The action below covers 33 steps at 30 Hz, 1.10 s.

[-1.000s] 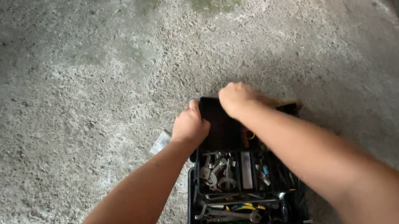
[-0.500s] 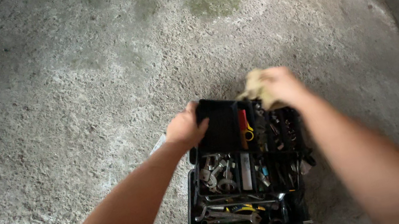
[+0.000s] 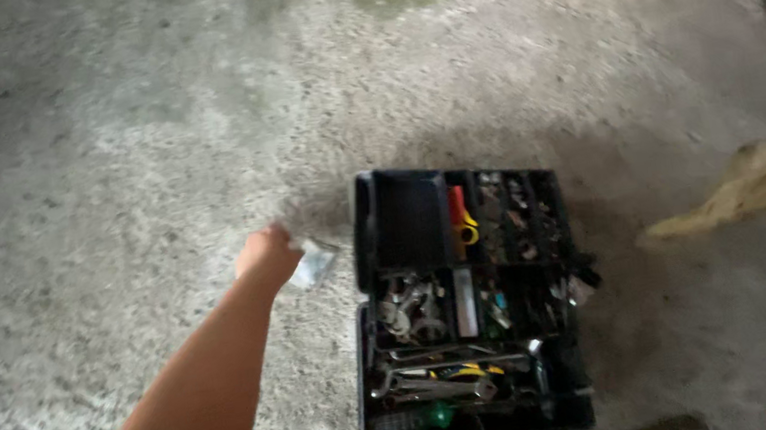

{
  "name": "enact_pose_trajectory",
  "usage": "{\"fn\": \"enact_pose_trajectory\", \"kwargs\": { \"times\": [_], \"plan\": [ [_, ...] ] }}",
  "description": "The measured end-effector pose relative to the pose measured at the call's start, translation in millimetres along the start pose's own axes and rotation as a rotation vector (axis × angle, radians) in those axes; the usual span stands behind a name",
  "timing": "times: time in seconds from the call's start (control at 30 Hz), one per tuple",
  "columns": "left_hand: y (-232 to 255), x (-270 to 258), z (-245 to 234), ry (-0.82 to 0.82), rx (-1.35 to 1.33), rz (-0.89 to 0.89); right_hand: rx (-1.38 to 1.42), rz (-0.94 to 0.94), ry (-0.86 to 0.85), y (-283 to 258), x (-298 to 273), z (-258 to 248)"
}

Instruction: The person sits on the floor and organizes a black toolbox by removing small metal parts, wiping them with a cloth, and placing them back into compartments. The person repeatedly picks up, wipes, and repositions items within the toolbox.

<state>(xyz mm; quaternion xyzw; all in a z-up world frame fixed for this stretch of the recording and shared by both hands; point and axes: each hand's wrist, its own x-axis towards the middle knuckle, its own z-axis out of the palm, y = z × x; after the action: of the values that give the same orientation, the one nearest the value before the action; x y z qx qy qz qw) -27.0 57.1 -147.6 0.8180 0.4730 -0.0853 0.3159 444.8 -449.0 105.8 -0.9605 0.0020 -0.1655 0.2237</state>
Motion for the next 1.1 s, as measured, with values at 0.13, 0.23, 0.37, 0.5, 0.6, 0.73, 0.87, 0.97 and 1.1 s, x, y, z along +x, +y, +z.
{"fn": "enact_pose_trajectory", "kwargs": {
  "times": [0.13, 0.23, 0.37, 0.5, 0.6, 0.73, 0.87, 0.97, 1.1],
  "plan": [
    [0, -5, 15, -0.039, 0.284, 0.142, -0.065, 0.111, -0.113, 61, -30, 5],
    [3, -11, 17, -0.021, 0.368, 0.165, -0.236, 0.102, -0.339, 98, -58, 24],
    [15, -20, 12, -0.029, 0.325, 0.089, -0.41, 0.016, -0.531, 111, -92, 60],
    [24, -24, 5, -0.11, 0.402, 0.067, -0.579, -0.086, -0.586, 95, -124, 83],
    [24, -20, 5, -0.236, 0.383, 0.0, -0.246, -0.214, -0.496, 68, -151, 107],
    [9, -7, 17, -0.239, 0.372, 0.063, -0.228, -0.202, -0.671, 40, -175, 148],
    [-19, 17, 39, -0.168, 0.384, 0.093, -0.521, -0.225, -0.626, 40, -191, 177],
    [-38, 40, 60, -0.087, 0.434, 0.19, -0.333, -0.353, -0.499, 44, -203, 189],
    [-51, 64, 79, -0.075, 0.486, 0.276, -0.395, -0.195, -0.622, 50, -195, 194]
  ]
}}
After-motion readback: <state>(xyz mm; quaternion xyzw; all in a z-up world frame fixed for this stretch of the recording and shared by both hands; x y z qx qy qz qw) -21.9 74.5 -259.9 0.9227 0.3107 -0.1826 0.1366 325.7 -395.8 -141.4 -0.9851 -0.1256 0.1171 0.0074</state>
